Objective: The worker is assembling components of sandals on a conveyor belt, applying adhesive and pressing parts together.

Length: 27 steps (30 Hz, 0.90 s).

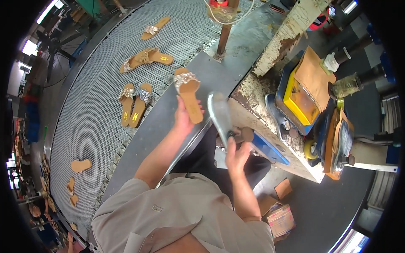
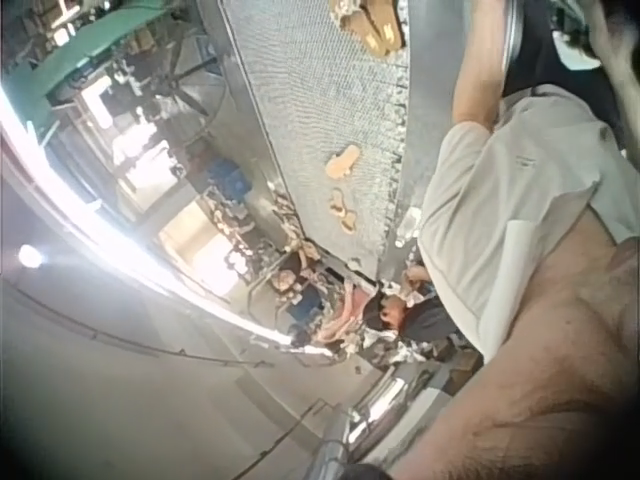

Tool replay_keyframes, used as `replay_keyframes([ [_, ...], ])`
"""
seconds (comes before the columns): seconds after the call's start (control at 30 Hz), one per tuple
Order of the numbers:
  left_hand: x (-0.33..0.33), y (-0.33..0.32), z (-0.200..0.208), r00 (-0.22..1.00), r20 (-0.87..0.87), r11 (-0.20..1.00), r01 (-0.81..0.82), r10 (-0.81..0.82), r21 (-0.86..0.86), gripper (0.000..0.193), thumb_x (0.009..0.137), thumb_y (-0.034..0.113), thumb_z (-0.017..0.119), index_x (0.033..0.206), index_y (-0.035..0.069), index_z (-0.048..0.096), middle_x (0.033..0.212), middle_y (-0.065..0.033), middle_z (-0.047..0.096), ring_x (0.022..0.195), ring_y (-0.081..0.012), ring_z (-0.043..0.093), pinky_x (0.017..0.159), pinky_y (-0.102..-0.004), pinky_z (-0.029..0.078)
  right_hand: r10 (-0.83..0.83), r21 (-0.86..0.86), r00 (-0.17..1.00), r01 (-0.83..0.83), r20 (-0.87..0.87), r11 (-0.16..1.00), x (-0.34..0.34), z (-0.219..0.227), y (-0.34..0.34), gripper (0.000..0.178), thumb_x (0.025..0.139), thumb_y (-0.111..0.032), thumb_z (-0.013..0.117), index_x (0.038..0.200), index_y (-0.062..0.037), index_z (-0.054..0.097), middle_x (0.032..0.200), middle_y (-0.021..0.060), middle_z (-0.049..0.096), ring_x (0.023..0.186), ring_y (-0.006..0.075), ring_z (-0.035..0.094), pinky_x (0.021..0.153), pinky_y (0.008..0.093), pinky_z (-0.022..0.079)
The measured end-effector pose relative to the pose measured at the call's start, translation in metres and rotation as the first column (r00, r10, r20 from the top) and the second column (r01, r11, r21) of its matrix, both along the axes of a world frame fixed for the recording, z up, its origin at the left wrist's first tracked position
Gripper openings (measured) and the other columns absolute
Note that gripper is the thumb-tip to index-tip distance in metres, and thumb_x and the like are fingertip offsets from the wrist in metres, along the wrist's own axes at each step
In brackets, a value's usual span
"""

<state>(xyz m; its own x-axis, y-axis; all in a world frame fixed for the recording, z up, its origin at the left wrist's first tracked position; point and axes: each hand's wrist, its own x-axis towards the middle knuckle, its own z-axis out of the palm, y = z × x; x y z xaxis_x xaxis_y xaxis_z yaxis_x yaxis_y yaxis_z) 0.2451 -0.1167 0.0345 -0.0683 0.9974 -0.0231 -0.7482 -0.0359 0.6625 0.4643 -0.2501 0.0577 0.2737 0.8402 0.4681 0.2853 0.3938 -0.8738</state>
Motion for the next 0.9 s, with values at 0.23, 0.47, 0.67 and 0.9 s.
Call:
replay_keyframes([
  [0.23,0.104,-0.067,0.018,0.986,0.070,0.987,0.153,-0.150,-0.041,0.073,0.109,0.069,0.029,0.135,0.007,0.057,0.112,-0.0127,0.070,0.101,-0.0247,0.070,0.093,-0.0418,0.058,-0.094,0.066,0.995,0.096,-0.030,0.993,-0.034,-0.011,0.001,0.035,0.104,-0.017,0.064,0.128,0.0068,0.061,0.120,0.0163,0.069,0.112,0.0266,0.064,0.105,0.0389,0.048],
  [0.47,0.093,-0.092,0.010,0.959,0.081,0.956,0.261,-0.273,0.133,0.070,0.110,0.066,0.035,0.147,0.008,0.049,0.133,-0.0104,0.062,0.120,-0.0210,0.062,0.105,-0.0414,0.052,-0.019,0.267,1.000,0.018,0.002,0.963,-0.041,-0.035,0.011,0.041,0.107,-0.016,0.053,0.139,0.0096,0.050,0.138,0.0227,0.060,0.128,0.0311,0.057,0.114,0.0428,0.042],
  [0.67,0.094,-0.102,0.003,0.980,-0.059,0.967,0.198,-0.191,0.160,0.067,0.112,0.061,0.038,0.153,0.008,0.045,0.138,-0.0098,0.060,0.123,-0.0204,0.060,0.107,-0.0418,0.050,-0.004,0.285,0.999,-0.010,0.047,0.959,-0.034,-0.047,0.015,0.047,0.106,-0.019,0.059,0.142,0.0094,0.046,0.145,0.0245,0.055,0.133,0.0328,0.054,0.116,0.0452,0.040],
  [0.9,0.068,-0.102,0.017,0.869,-0.204,0.842,0.489,-0.450,0.226,0.073,0.113,0.052,0.044,0.169,0.009,0.026,0.158,-0.0064,0.049,0.137,-0.0202,0.054,0.113,-0.0389,0.046,0.024,-0.160,0.965,-0.068,-0.261,0.985,-0.029,-0.008,-0.011,0.065,0.083,-0.012,0.086,0.136,0.0054,0.052,0.126,0.0139,0.063,0.114,0.0236,0.061,0.106,0.0386,0.046],
])
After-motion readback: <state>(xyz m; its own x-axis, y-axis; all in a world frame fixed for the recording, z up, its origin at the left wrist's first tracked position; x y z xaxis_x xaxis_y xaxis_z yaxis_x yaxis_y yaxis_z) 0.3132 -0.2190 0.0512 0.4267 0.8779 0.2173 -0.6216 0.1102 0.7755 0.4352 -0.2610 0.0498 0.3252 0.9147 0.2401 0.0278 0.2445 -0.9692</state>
